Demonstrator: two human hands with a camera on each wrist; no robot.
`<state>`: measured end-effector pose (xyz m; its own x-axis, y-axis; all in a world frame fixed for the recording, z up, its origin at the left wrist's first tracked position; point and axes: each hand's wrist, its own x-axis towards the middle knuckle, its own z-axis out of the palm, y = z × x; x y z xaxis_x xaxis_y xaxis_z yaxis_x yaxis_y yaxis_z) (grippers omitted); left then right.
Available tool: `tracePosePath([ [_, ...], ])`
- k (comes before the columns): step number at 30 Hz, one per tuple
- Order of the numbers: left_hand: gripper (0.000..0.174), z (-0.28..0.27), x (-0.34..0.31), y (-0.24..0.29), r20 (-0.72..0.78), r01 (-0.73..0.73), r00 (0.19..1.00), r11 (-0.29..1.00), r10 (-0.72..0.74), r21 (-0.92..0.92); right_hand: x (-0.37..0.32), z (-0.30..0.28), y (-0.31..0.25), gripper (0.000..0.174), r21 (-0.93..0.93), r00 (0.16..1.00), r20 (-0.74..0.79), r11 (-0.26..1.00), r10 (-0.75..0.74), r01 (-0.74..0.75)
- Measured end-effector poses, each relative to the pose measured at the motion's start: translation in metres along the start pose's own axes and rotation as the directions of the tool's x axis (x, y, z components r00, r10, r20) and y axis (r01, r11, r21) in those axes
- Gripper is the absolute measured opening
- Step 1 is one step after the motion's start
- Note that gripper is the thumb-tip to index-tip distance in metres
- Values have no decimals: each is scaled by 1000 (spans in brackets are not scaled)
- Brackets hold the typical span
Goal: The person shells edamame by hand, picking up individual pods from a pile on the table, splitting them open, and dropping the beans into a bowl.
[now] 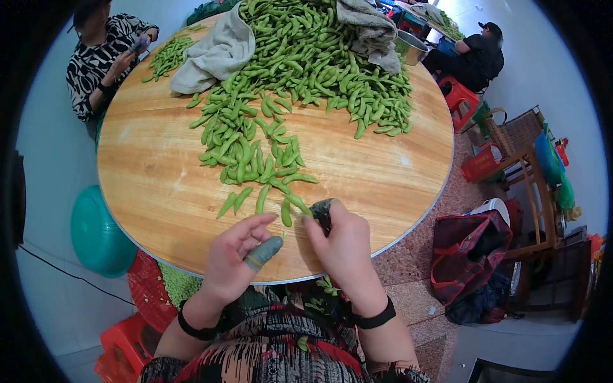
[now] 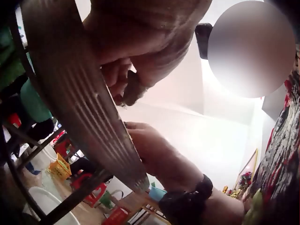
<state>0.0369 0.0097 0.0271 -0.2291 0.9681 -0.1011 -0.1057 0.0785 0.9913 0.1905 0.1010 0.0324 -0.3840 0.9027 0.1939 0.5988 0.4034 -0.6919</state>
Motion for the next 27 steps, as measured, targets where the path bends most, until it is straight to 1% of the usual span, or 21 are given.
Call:
tracePosePath([
  [1,30,3,1,2,-4,4,1000,1000,-4,6,-4,-2,-5,19,8,1000,4,1000,1,-1],
  [2,32,5,4,4,58,93,995,971,-82,-219,-8,-5,-15,17,146,998,51,989,-23,15],
  [3,34,7,6,5,135,187,981,885,-142,-426,-12,-6,-21,16,281,994,93,959,-53,25],
  [4,34,9,6,1,131,188,981,888,-146,-420,-17,-5,-21,17,313,989,134,949,-66,21],
  [6,27,13,6,-13,25,13,1000,791,3,-612,-22,3,-17,13,558,976,198,829,-86,-41],
  [7,27,11,6,-15,24,13,1000,795,3,-606,-22,0,-19,13,564,977,197,825,-87,-40],
  [8,23,8,6,-17,12,32,999,799,-31,-601,-22,-7,-23,13,633,925,380,733,-13,-250],
  [9,20,5,5,-18,0,52,998,801,-66,-596,-22,-10,-24,16,646,829,558,612,29,-456],
  [10,20,3,3,-19,-3,53,998,805,-68,-591,-22,-10,-21,16,650,829,559,606,25,-458],
  [12,25,1,1,-19,-16,51,997,810,-75,-585,-22,-8,-17,22,683,774,630,519,-62,-514],
  [13,25,1,1,-20,-20,50,997,813,-75,-580,-22,-7,-17,22,686,773,630,515,-67,-514],
  [14,17,2,1,-21,-41,20,998,837,-50,-547,-22,-7,-17,22,690,777,625,522,-79,-501],
  [16,15,2,1,-20,-56,-8,998,862,-24,-507,-23,-5,-18,21,699,784,614,523,-92,-487],
  [18,14,1,1,-16,12,11,1000,866,-6,-501,-25,-2,-17,20,720,769,636,407,-66,-561],
  [19,14,-1,1,-18,15,13,1000,868,-7,-496,-25,-4,-21,20,724,771,633,402,-67,-560],
  [21,12,-7,0,-22,151,23,986,821,77,-570,-25,-11,-31,20,614,616,788,97,-8,-784],
  [22,12,-7,-2,-20,154,27,985,824,74,-567,-26,-9,-29,20,615,617,787,91,-9,-783],
  [24,12,-5,-5,-11,195,79,980,796,50,-600,-28,-4,-21,20,554,558,824,-62,-100,-830],
  [25,12,-8,-6,-10,197,79,979,797,50,-599,-30,-2,-19,20,556,559,823,-63,-100,-829],
  [26,13,-14,-8,-10,221,158,975,779,-25,-607,-30,-1,-18,19,669,694,720,282,-17,-687],
  [27,13,-18,-9,-10,246,232,964,755,-97,-614,-31,-1,-18,20,652,817,577,601,1,-462],
])
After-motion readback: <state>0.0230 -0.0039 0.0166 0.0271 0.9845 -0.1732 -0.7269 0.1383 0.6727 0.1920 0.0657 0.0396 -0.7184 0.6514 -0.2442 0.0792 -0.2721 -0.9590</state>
